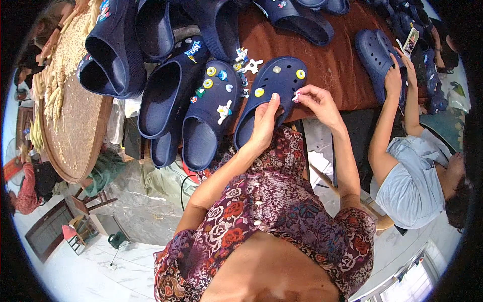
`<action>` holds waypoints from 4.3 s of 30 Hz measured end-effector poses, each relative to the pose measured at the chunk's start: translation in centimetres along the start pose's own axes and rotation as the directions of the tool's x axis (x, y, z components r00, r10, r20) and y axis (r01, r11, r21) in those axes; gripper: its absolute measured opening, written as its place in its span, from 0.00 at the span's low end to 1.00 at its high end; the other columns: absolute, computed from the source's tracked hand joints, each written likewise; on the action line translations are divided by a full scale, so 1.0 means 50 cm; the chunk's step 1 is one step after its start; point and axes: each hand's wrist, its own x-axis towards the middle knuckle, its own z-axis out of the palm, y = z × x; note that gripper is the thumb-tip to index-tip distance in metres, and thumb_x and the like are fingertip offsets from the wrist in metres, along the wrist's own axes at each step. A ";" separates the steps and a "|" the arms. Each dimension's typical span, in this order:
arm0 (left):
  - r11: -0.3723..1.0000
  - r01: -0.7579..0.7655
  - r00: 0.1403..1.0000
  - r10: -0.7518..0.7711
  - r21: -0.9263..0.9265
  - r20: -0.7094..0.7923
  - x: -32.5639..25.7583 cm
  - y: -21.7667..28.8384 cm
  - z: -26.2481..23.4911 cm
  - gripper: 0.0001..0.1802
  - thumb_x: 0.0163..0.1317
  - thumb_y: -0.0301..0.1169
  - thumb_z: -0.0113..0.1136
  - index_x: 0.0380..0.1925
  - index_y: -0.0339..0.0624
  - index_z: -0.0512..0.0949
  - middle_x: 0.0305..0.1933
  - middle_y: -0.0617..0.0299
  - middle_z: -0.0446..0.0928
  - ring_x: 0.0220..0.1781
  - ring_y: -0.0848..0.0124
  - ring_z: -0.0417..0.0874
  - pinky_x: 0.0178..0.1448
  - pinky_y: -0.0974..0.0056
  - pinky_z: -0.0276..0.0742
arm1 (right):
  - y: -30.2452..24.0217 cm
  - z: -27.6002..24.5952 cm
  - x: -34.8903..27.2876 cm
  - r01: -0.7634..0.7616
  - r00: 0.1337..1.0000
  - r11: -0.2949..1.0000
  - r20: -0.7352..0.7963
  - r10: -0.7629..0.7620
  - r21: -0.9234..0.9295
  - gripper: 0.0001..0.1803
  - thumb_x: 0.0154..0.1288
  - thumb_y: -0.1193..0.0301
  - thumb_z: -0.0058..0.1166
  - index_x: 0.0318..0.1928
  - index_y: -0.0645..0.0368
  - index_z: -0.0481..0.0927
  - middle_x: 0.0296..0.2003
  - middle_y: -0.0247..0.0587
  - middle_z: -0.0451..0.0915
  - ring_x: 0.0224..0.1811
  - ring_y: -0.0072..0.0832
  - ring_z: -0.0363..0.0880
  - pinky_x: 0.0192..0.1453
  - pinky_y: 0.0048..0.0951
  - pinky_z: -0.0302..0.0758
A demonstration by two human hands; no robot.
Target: Decorating blue clogs by manually pushing colorful charms and pins into the ventilation holes.
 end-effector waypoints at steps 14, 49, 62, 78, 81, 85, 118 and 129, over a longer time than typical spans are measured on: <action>0.969 0.090 0.996 -0.091 -0.231 0.006 0.027 -0.006 -0.002 0.15 0.71 0.40 0.54 0.41 0.38 0.79 0.44 0.68 0.78 0.45 0.78 0.75 0.54 0.67 0.69 | 0.021 0.034 0.022 0.006 0.970 0.982 -0.238 0.039 0.186 0.09 0.69 0.69 0.61 0.46 0.59 0.81 0.36 0.30 0.84 0.36 0.13 0.78 0.41 0.17 0.74; 0.942 0.088 0.996 -0.080 -0.323 0.039 -0.005 -0.011 -0.033 0.24 0.75 0.48 0.49 0.57 0.38 0.73 0.58 0.59 0.76 0.58 0.68 0.76 0.68 0.57 0.66 | 0.059 0.081 -0.007 0.190 0.903 0.982 -0.389 -0.179 -0.011 0.16 0.67 0.76 0.61 0.55 0.60 0.80 0.41 0.31 0.77 0.36 0.12 0.75 0.40 0.15 0.74; 0.847 0.151 0.987 -0.098 -0.509 0.128 0.000 -0.002 -0.032 0.20 0.74 0.45 0.48 0.57 0.45 0.69 0.60 0.58 0.73 0.62 0.65 0.72 0.71 0.60 0.62 | 0.074 0.136 -0.081 0.200 0.867 0.980 -0.467 -0.174 0.005 0.29 0.66 0.74 0.62 0.64 0.62 0.65 0.49 0.42 0.73 0.39 0.21 0.76 0.42 0.22 0.77; 0.925 -0.082 0.948 0.188 -0.372 0.256 -0.061 0.102 0.103 0.25 0.75 0.42 0.48 0.61 0.34 0.69 0.61 0.51 0.73 0.62 0.58 0.75 0.72 0.54 0.66 | 0.022 0.129 -0.147 0.219 0.876 0.943 -0.374 -0.303 -0.250 0.30 0.70 0.65 0.48 0.66 0.70 0.61 0.55 0.59 0.76 0.57 0.40 0.77 0.62 0.39 0.71; 0.905 -0.411 0.881 0.364 0.108 0.303 -0.075 0.100 0.073 0.19 0.72 0.31 0.52 0.59 0.34 0.73 0.58 0.51 0.77 0.57 0.58 0.79 0.66 0.57 0.71 | -0.057 0.065 -0.091 0.283 0.838 0.917 -0.393 -0.379 -0.281 0.30 0.69 0.62 0.48 0.63 0.73 0.62 0.54 0.56 0.74 0.58 0.36 0.72 0.65 0.37 0.66; 0.413 -0.677 0.693 0.637 0.609 0.339 -0.041 0.078 0.017 0.14 0.62 0.19 0.53 0.47 0.38 0.81 0.48 0.52 0.82 0.52 0.58 0.82 0.57 0.59 0.75 | -0.154 -0.012 0.017 0.418 0.796 0.898 -0.422 -0.435 -0.136 0.23 0.71 0.62 0.46 0.58 0.66 0.69 0.48 0.39 0.75 0.50 0.25 0.70 0.59 0.28 0.68; 0.107 -0.623 0.709 0.497 0.775 0.501 0.018 -0.049 -0.129 0.20 0.50 0.18 0.61 0.46 0.39 0.81 0.54 0.52 0.77 0.59 0.49 0.74 0.63 0.50 0.72 | -0.233 -0.139 0.338 0.452 0.320 0.705 -0.639 -0.700 -0.546 0.14 0.67 0.77 0.51 0.53 0.62 0.73 0.46 0.40 0.76 0.48 0.28 0.75 0.51 0.30 0.75; 0.077 -0.630 0.691 0.510 0.773 0.512 0.022 -0.053 -0.126 0.19 0.49 0.18 0.60 0.44 0.38 0.82 0.52 0.51 0.78 0.59 0.50 0.74 0.62 0.51 0.72 | -0.013 -0.172 0.286 0.068 0.714 0.671 -0.434 -0.550 -0.738 0.33 0.61 0.65 0.61 0.64 0.63 0.66 0.57 0.62 0.70 0.60 0.56 0.71 0.63 0.48 0.69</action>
